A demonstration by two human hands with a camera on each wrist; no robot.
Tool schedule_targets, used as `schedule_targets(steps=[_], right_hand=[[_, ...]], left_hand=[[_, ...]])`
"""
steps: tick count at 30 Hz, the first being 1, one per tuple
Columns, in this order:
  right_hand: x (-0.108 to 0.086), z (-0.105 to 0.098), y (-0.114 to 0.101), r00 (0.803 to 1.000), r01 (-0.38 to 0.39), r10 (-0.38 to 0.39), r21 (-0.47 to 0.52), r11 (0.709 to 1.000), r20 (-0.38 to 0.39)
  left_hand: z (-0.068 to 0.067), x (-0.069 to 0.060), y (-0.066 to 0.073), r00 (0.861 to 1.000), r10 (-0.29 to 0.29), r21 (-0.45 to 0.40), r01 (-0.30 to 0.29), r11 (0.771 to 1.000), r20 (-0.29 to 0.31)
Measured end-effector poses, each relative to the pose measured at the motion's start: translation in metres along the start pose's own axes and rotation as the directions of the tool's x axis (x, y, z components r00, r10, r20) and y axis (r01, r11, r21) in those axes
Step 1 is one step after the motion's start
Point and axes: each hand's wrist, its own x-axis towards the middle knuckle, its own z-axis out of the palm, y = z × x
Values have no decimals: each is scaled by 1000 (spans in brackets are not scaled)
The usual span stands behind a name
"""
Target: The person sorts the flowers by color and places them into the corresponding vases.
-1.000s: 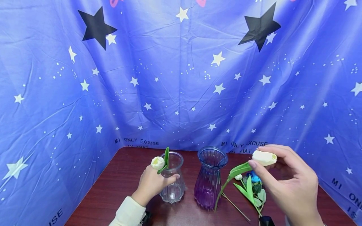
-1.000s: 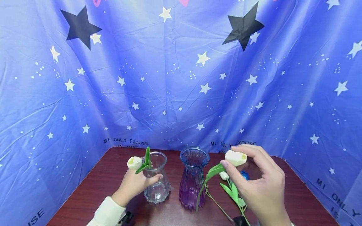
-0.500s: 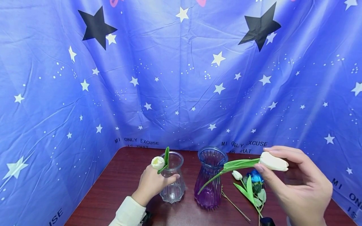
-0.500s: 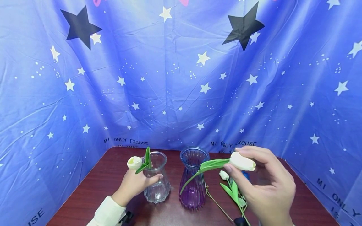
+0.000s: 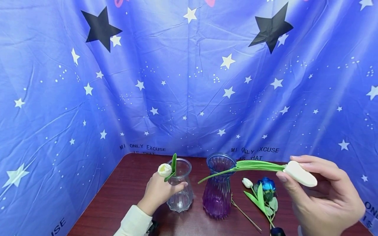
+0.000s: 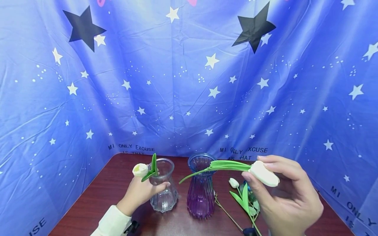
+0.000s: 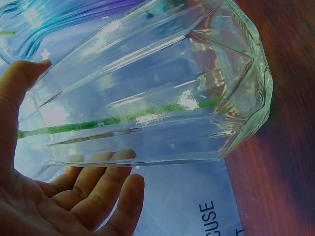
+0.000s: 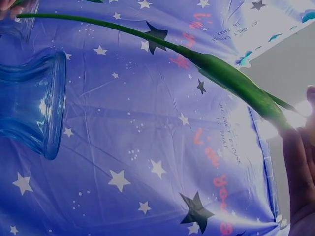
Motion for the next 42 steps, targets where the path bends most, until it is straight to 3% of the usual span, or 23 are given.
schedule_targets(steps=[6, 17, 31, 42], right_hand=[[-4, 1, 2, 997, 41, -36, 66, 997, -72], [-10, 20, 1, 998, 41, -38, 81, 996, -42], [-23, 22, 11, 995, 19, -32, 132, 991, 99], [-33, 20, 17, 970, -17, -6, 91, 996, 242]], left_hand=[[0, -1, -1, 1000, 11, 6, -11, 1000, -10], [1, 1, -1, 1000, -25, -17, 25, 1000, 12], [-1, 0, 1, 1000, -13, -21, 13, 1000, 7], [-3, 0, 3, 999, -39, -34, 39, 999, 10]])
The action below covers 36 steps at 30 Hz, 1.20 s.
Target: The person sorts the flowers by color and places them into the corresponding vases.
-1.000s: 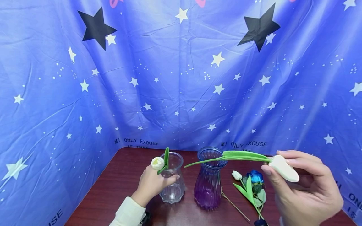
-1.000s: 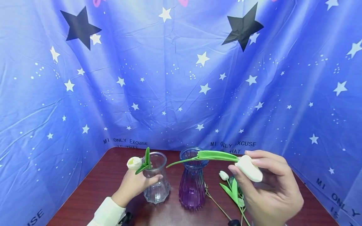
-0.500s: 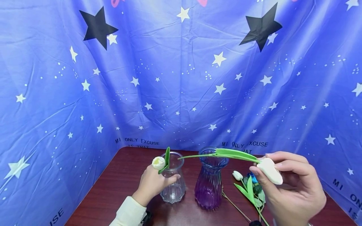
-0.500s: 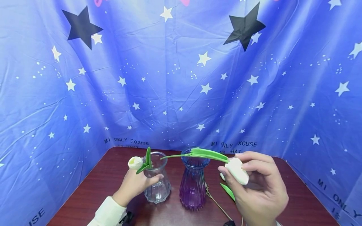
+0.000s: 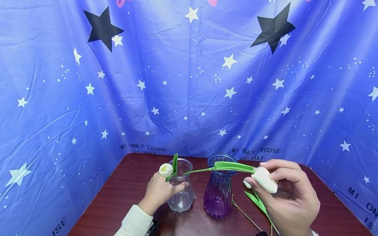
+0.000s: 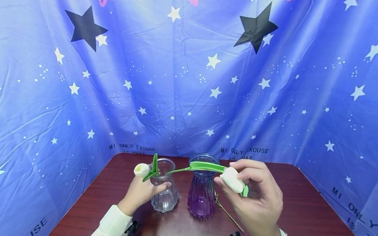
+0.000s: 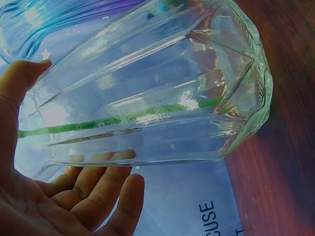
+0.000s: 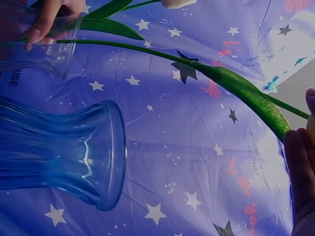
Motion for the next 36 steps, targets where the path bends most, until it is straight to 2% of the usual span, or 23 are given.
schedule_targets(steps=[17, 25, 30, 36], right_hand=[[-8, 6, 4, 988, 37, -41, 29, 999, 150], [-9, 12, 2, 981, 27, -27, -2, 1000, 190], [-9, 15, 3, 968, 64, -56, -26, 998, 243], [-7, 24, 5, 959, 101, -88, -33, 994, 271]], left_hand=[[2, 0, -2, 1000, -24, 10, 24, 1000, 10], [2, 1, -3, 1000, -17, 1, 17, 1000, 4], [2, 1, -3, 1000, -6, 10, 6, 1000, 13], [2, 1, -4, 1000, 21, 23, -21, 1000, 2]])
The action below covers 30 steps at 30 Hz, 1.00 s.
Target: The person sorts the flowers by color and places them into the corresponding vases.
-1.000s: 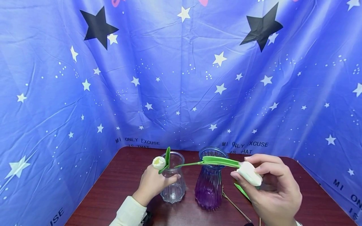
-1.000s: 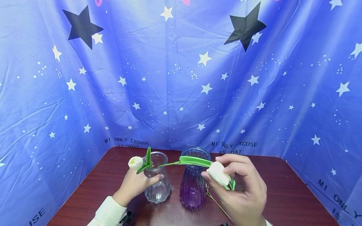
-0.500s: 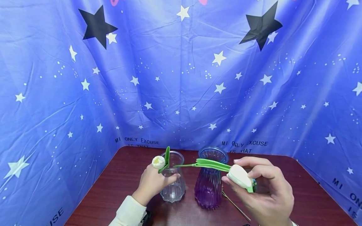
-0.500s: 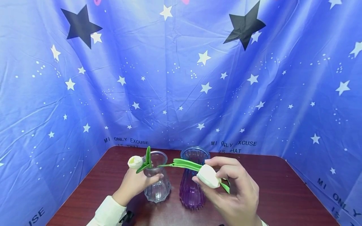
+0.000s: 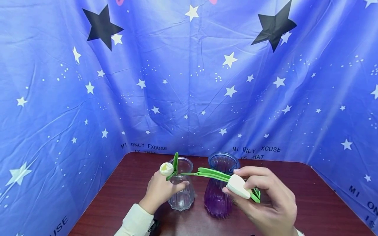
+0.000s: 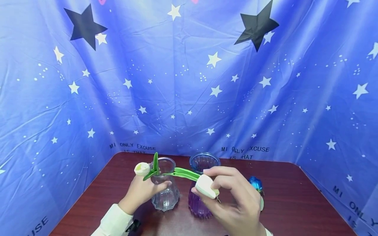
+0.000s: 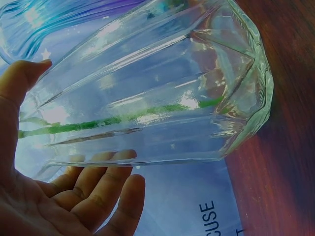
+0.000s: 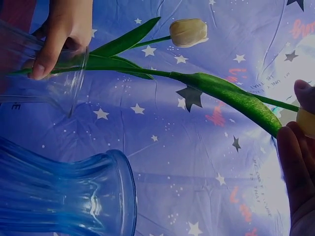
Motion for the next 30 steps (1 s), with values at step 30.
schedule_targets(steps=[30], right_hand=[[4, 23, 16, 978, -45, 112, -350, 936, 174]], left_hand=[[0, 1, 0, 999, 51, 47, -50, 998, -14]])
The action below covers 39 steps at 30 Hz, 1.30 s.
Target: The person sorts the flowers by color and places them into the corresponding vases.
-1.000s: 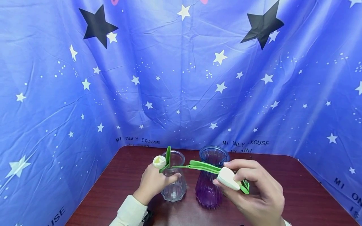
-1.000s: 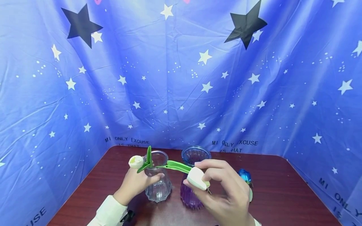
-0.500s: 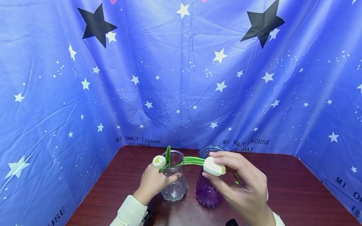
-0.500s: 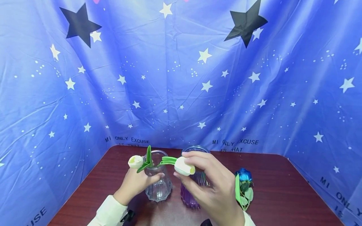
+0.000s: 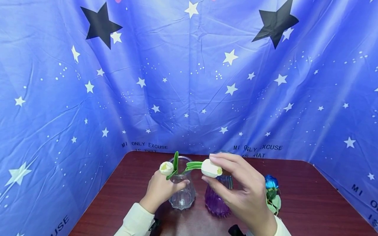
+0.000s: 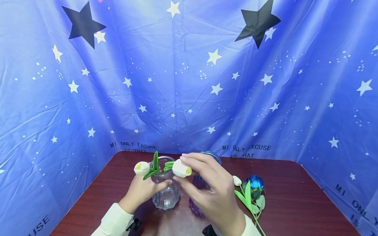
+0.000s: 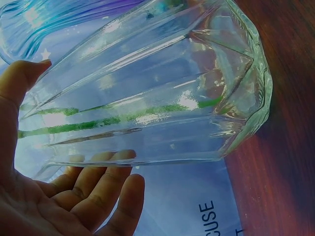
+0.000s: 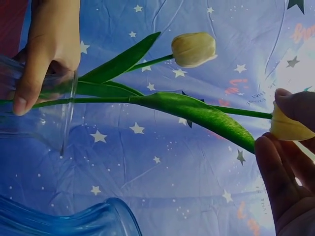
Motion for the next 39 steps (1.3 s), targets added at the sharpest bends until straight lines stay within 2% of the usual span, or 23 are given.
schedule_targets(steps=[8, 14, 19, 31, 39], right_hand=[[-7, 8, 3, 998, -26, 27, -6, 1000, 53], [-14, 12, 4, 996, -49, 52, -36, 998, 79], [-19, 15, 5, 992, -61, 62, -12, 998, 112], [-28, 25, 8, 990, -33, 38, -38, 999, 135], [-33, 31, 11, 988, -13, 21, -57, 998, 153]], left_hand=[[0, 0, 1, 999, 30, 20, -30, 999, -14], [1, 0, 1, 1000, 18, 17, -19, 1000, 5], [1, 0, 1, 1000, 14, 18, -15, 1000, 6], [1, -2, -1, 1000, -13, -9, 14, 1000, 16], [2, 0, -2, 1000, 8, 33, -8, 999, 14]])
